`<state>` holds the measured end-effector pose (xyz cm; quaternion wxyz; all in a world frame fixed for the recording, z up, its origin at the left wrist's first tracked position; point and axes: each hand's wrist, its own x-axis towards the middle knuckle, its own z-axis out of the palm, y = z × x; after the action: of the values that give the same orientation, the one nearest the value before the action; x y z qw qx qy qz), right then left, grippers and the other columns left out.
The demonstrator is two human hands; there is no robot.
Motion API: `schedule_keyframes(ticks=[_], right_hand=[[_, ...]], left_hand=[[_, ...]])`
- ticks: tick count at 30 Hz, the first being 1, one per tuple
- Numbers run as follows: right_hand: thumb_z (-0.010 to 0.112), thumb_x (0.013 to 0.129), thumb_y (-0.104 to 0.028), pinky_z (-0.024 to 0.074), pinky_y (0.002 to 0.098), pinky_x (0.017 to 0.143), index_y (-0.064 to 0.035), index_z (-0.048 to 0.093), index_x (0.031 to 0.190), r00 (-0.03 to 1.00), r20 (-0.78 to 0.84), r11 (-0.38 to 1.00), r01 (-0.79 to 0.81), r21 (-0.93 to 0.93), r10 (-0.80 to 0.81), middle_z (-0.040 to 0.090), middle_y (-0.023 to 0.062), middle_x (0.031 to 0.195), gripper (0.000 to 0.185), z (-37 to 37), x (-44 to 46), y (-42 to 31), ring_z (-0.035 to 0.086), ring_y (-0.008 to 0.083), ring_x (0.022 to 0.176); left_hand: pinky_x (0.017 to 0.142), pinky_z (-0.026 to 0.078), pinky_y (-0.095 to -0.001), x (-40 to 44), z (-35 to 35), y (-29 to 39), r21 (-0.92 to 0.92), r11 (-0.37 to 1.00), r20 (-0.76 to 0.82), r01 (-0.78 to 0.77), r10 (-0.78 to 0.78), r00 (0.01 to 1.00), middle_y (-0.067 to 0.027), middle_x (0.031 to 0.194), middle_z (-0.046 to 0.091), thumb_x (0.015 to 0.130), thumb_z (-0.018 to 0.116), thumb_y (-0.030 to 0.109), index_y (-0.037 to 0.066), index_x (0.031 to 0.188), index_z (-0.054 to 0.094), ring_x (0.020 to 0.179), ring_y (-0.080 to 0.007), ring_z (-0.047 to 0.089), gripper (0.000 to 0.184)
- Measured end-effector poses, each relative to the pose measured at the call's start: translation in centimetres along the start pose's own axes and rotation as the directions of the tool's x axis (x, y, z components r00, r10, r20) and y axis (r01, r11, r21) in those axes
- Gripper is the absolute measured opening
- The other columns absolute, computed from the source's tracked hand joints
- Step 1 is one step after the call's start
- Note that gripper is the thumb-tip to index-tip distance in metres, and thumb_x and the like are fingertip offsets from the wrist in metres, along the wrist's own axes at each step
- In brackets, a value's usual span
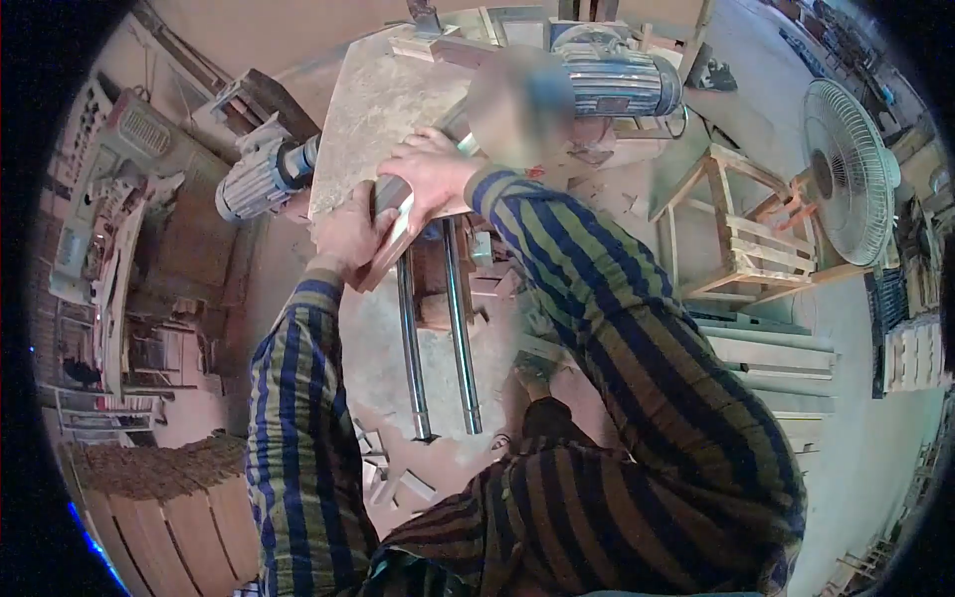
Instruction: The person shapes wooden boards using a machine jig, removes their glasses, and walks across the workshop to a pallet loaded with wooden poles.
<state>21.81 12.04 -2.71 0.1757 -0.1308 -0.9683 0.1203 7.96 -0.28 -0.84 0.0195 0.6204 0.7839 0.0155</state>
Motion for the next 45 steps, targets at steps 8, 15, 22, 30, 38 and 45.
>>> schedule_keyframes(ticks=[8,15,22,30,38,45], right_hand=[[0.079,0.040,-0.043,0.0175,0.0456,0.104,-0.0113,0.051,0.118,0.993,-0.116,0.995,0.032,0.093,-0.021,0.050,0.0095,0.108,0.089,0.4,-1.5,-1.1,0.041,0.0287,0.113],[0.079,0.037,-0.043,0.0220,0.0464,0.101,-0.0108,0.053,0.114,0.992,-0.119,0.992,0.055,0.112,-0.042,0.051,0.0093,0.102,0.088,0.3,-1.8,-0.2,0.044,0.0269,0.106],[0.076,0.052,-0.032,0.0279,0.0432,0.098,-0.0092,0.049,0.118,0.979,-0.172,0.982,0.132,0.135,-0.108,0.050,0.0092,0.112,0.075,-1.6,-1.7,-0.8,0.043,0.0264,0.111],[0.061,0.080,-0.015,0.0371,0.0315,0.090,-0.0008,0.032,0.127,0.838,0.109,0.150,-0.221,0.964,0.535,0.049,0.0101,0.113,0.057,-0.1,-5.8,-7.0,0.047,0.0171,0.105],[0.052,0.089,-0.020,0.0372,0.0348,0.095,-0.0019,0.024,0.130,0.899,-0.038,-0.332,0.201,0.922,0.437,0.042,0.0118,0.122,0.053,0.3,-0.7,-7.5,0.040,0.0198,0.118],[0.048,0.091,-0.021,0.0345,0.0439,0.100,0.0003,0.033,0.126,0.828,-0.093,-0.425,0.377,0.823,0.554,0.045,0.0141,0.124,0.043,-2.2,-1.8,-1.6,0.045,0.0276,0.116]], left_hand=[[0.067,0.047,-0.0443,-2.2,-1.1,0.0,-0.033,0.992,-0.022,-0.119,0.119,0.993,-0.0209,0.084,0.061,0.081,0.057,0.037,0.001,0.117,0.038,0.078,-0.0361,0.061,0.054],[0.071,0.048,-0.0378,-1.3,-2.0,-5.1,-0.557,0.831,0.331,-0.010,0.234,0.914,-0.0175,0.088,0.062,0.078,0.063,0.036,0.003,0.111,0.050,0.081,-0.0298,0.062,0.048],[0.082,0.044,-0.0263,-1.9,-2.0,-7.9,-0.831,0.441,0.497,0.340,0.315,0.809,-0.0054,0.095,0.061,0.078,0.062,0.005,0.001,0.115,0.051,0.089,-0.0132,0.056,0.039],[0.089,0.039,-0.0262,-5.8,-6.3,-8.3,-0.841,0.511,0.356,0.178,0.274,0.893,-0.0059,0.110,0.054,0.072,0.058,0.000,0.003,0.126,0.044,0.101,-0.0114,0.049,0.055],[0.075,0.036,-0.0394,-1.2,-9.1,0.7,-0.059,0.932,-0.093,-0.357,0.351,0.932,-0.0164,0.090,0.050,0.064,0.068,0.019,0.010,0.126,0.041,0.082,-0.0309,0.052,0.069],[0.083,0.037,-0.0408,2.1,-9.7,3.7,-0.061,0.842,-0.197,-0.537,0.517,0.833,-0.0207,0.105,0.047,0.066,0.069,0.024,0.008,0.129,0.038,0.094,-0.0350,0.048,0.073]])
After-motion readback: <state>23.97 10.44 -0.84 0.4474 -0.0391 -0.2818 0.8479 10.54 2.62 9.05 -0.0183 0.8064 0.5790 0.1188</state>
